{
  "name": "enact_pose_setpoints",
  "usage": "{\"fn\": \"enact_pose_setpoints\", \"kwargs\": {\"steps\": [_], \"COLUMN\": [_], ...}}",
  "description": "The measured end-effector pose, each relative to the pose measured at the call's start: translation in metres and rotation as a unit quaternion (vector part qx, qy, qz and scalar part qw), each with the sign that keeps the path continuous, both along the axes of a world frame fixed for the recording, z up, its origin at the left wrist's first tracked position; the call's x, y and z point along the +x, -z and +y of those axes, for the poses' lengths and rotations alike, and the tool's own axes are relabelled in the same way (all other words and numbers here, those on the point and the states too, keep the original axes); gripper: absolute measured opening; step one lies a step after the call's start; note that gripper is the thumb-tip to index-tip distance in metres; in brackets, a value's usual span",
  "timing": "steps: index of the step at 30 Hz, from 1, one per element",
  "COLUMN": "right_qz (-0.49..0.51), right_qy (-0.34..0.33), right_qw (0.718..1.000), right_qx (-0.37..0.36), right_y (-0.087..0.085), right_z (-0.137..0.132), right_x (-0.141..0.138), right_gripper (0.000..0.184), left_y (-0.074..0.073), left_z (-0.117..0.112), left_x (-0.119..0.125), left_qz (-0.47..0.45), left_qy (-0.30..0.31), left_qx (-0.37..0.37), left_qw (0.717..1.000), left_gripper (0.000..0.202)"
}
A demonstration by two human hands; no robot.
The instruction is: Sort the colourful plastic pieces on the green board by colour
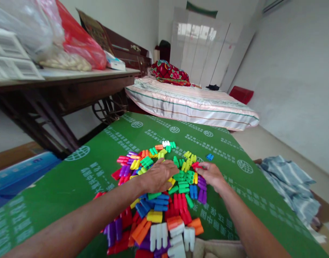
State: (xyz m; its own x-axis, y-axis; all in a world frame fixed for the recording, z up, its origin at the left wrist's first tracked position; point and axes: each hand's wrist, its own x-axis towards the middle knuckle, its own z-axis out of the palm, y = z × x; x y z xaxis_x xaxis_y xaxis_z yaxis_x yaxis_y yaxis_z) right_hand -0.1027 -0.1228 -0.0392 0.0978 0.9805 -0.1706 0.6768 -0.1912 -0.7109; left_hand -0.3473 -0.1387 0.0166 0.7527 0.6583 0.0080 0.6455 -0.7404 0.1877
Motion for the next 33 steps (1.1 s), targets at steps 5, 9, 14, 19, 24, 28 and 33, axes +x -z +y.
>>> {"fn": "enact_pose_setpoints", "kwargs": {"steps": [5, 9, 14, 19, 24, 28, 33], "right_qz": [0.087, 0.125, 0.157, 0.180, 0.183, 0.177, 0.141], "right_qy": [-0.030, -0.052, -0.091, -0.133, -0.167, -0.191, -0.242], "right_qw": [0.995, 0.990, 0.982, 0.974, 0.967, 0.960, 0.949], "right_qx": [0.027, 0.042, 0.046, 0.040, 0.062, 0.107, 0.145], "right_y": [0.003, 0.001, -0.009, -0.024, -0.034, -0.038, -0.040], "right_z": [0.000, 0.001, -0.005, -0.016, -0.030, -0.046, -0.072], "right_x": [-0.048, -0.075, -0.102, -0.119, -0.127, -0.137, -0.154], "right_gripper": [0.046, 0.057, 0.057, 0.059, 0.057, 0.051, 0.047], "left_y": [0.005, 0.002, 0.006, 0.035, 0.069, 0.084, 0.087], "left_z": [-0.014, -0.033, -0.071, -0.126, -0.171, -0.173, -0.152], "left_x": [-0.011, -0.020, -0.044, -0.087, -0.125, -0.131, -0.121], "left_qz": [-0.068, -0.073, -0.100, -0.058, -0.029, -0.021, -0.051], "left_qy": [0.024, 0.007, -0.080, -0.256, -0.333, -0.367, -0.358], "left_qx": [0.030, 0.026, 0.092, 0.165, 0.225, 0.230, 0.206], "left_qw": [0.997, 0.997, 0.987, 0.951, 0.915, 0.901, 0.909], "left_gripper": [0.034, 0.019, 0.038, 0.060, 0.088, 0.088, 0.082]}}
